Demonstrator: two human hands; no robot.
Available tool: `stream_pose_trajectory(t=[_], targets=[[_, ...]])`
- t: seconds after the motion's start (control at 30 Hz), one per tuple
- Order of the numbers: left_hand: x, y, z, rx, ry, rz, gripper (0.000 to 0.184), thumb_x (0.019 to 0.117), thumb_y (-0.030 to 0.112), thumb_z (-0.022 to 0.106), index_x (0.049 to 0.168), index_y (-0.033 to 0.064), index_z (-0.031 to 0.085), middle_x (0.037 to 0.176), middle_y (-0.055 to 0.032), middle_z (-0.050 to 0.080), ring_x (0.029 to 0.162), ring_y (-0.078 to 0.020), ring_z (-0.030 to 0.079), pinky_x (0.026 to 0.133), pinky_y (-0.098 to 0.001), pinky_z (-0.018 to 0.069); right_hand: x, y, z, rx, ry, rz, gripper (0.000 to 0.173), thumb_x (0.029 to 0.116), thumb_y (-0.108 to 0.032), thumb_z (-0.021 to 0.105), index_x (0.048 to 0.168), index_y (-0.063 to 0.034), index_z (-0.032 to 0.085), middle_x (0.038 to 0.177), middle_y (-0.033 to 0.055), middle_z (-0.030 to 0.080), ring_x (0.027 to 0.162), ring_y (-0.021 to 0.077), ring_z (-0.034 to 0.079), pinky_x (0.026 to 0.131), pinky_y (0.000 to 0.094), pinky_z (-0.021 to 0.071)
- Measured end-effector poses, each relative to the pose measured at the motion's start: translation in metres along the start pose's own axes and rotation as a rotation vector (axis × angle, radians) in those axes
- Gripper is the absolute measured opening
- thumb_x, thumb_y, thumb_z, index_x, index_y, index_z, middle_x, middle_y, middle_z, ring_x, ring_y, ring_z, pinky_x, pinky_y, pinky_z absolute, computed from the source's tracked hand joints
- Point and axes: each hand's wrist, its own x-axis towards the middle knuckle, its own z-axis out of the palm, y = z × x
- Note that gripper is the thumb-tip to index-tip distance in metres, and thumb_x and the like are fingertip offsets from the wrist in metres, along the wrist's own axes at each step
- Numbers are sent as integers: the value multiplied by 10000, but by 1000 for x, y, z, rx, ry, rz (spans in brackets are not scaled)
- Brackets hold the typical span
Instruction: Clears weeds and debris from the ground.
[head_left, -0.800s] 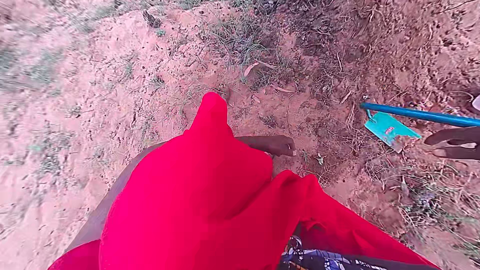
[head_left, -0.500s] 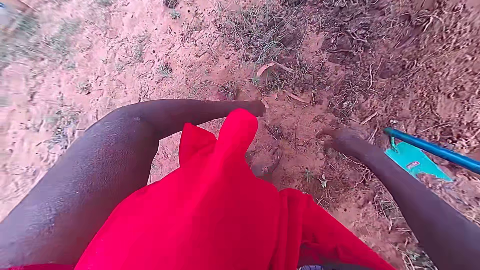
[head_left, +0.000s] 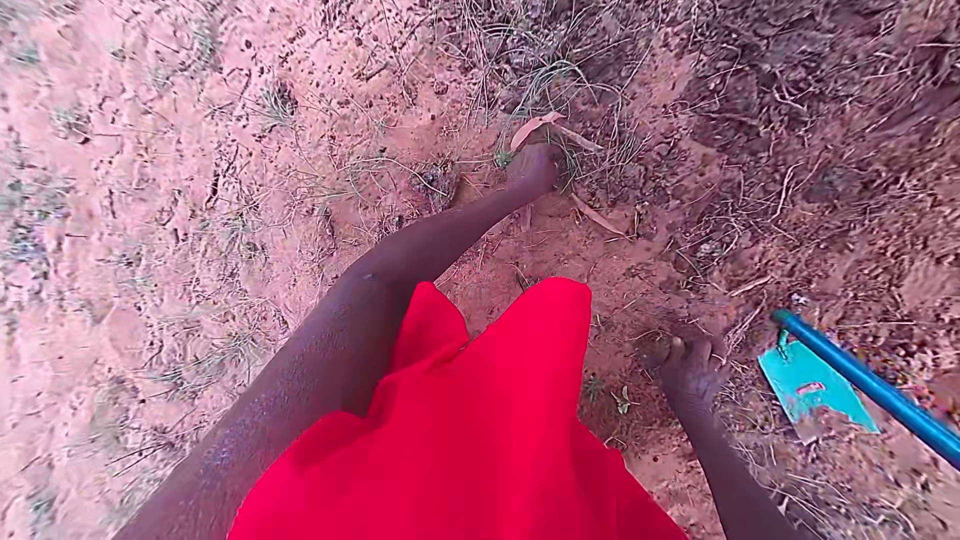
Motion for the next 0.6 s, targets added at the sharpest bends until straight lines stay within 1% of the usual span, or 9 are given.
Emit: stream_pose_trajectory(t=[0.03, 0.1, 0.2, 0.27, 0.33, 0.4, 0.47, 0.53, 0.6], targets=[[3, 7, -1, 18, 14, -38, 324, 990, 140, 546, 1276, 46, 666, 1279, -217, 664, 1235, -379, 623, 995, -598, 497, 0, 4, 4, -7, 38, 39, 431, 1062, -225, 533, 1328, 111, 572, 1493, 374, 448, 1397, 564, 423, 1155, 667, 302], [10, 17, -1, 84, -2, -119, 325, 982, 164, 580, 1256, 6, 655, 1359, -231, 606, 1278, -389, 590, 999, -603, 497, -2, 9, 13, -20, 89, 42, 373, 1054, -200, 519, 1291, 74, 604, 1483, 355, 469, 1394, 571, 420, 1142, 692, 294], [21, 12, 9, 164, 5, -112, 358, 985, 297, 629, 1236, 50, 697, 1440, -217, 548, 1327, -401, 541, 1026, -609, 483, -5, -2, 19, -15, 115, 104, 363, 1052, -182, 487, 1306, 48, 607, 1501, 330, 465, 1415, 565, 395, 1141, 707, 276], [29, 4, 18, 150, 62, -64, 366, 997, 360, 619, 1169, 57, 734, 1384, -221, 587, 1331, -386, 537, 1074, -567, 457, -6, -11, 22, -30, 112, 186, 378, 1057, -178, 483, 1357, 31, 582, 1523, 316, 451, 1430, 551, 385, 1142, 698, 286], [39, 1, 22, 95, 87, -56, 355, 1008, 324, 596, 1138, 25, 737, 1367, -230, 601, 1332, -380, 537, 1111, -544, 424, -4, -13, 27, -57, 124, 222, 387, 1057, -158, 485, 1386, 34, 556, 1536, 305, 444, 1442, 531, 384, 1151, 680, 286], [42, -2, 26, 37, 86, -52, 344, 1017, 286, 585, 1157, 0, 717, 1355, -233, 607, 1290, -388, 574, 1090, -563, 445, -5, -11, 33, -67, 157, 231, 377, 1051, -155, 484, 1375, 18, 568, 1539, 288, 449, 1443, 518, 389, 1149, 675, 292], [40, -7, 31, -16, 104, 25, 321, 1028, 257, 566, 1183, 19, 716, 1267, -236, 668, 1228, -397, 622, 1058, -590, 454, -5, -12, 36, -50, 181, 256, 376, 1050, -168, 484, 1371, 2, 579, 1550, 266, 447, 1449, 503, 389, 1136, 676, 303], [36, -18, 33, -33, 127, 114, 306, 1033, 241, 561, 1139, -1, 716, 1171, -242, 700, 1174, -397, 648, 1039, -583, 463, -3, -13, 38, -19, 192, 270, 375, 1055, -180, 481, 1368, -1, 583, 1560, 261, 441, 1453, 499, 387, 1138, 670, 307], [29, -24, 34, -53, 126, 91, 338, 1039, 276, 577, 1118, -27, 704, 1158, -252, 698, 1175, -391, 649, 1051, -555, 465, -6, -14, 38, 16, 182, 286, 369, 1061, -183, 477, 1370, -9, 581, 1568, 254, 433, 1466, 491, 373, 1161, 656, 287]])
